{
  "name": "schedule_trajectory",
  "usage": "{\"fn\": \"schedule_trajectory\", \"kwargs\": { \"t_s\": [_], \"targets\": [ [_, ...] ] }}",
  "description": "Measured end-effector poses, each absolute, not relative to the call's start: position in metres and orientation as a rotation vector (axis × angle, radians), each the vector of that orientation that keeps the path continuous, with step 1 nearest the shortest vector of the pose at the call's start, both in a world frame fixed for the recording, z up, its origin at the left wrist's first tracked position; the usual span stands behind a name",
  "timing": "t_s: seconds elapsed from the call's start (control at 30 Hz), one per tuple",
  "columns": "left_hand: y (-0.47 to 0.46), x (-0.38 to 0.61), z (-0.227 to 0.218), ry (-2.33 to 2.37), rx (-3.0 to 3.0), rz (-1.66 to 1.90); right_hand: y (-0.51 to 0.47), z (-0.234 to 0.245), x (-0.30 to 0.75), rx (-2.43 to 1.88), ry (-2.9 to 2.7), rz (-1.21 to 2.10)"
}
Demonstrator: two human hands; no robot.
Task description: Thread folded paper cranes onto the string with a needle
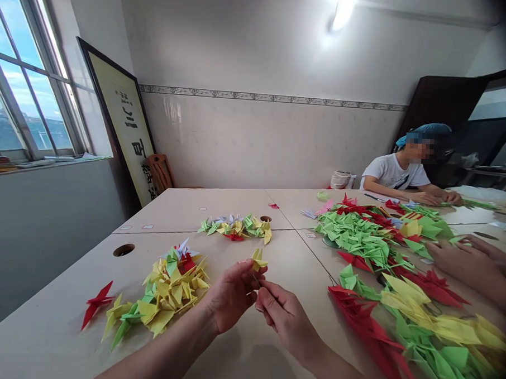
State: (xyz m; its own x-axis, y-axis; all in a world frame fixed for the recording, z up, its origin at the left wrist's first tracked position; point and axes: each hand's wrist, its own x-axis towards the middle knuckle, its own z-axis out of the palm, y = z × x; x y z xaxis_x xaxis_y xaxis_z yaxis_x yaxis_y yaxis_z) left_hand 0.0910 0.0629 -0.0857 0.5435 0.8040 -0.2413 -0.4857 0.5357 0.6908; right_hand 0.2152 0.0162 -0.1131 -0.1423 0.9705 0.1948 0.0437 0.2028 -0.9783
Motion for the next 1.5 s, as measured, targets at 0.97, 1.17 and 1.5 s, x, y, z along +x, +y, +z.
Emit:
{"fn": "schedule_trajectory", "kwargs": {
  "t_s": [0.97,1.17,1.5],
  "targets": [
    [0.088,0.056,-0.061,1.118,1.915,1.088,0.044,-0.126,0.241,-1.173,-0.872,1.149],
    [0.108,0.009,-0.036,1.642,2.408,0.928,0.047,-0.13,0.241,-1.219,-0.879,1.168],
    [0.108,-0.012,-0.029,1.915,2.431,0.283,0.047,-0.132,0.241,-1.247,-0.897,1.155]
  ]
}}
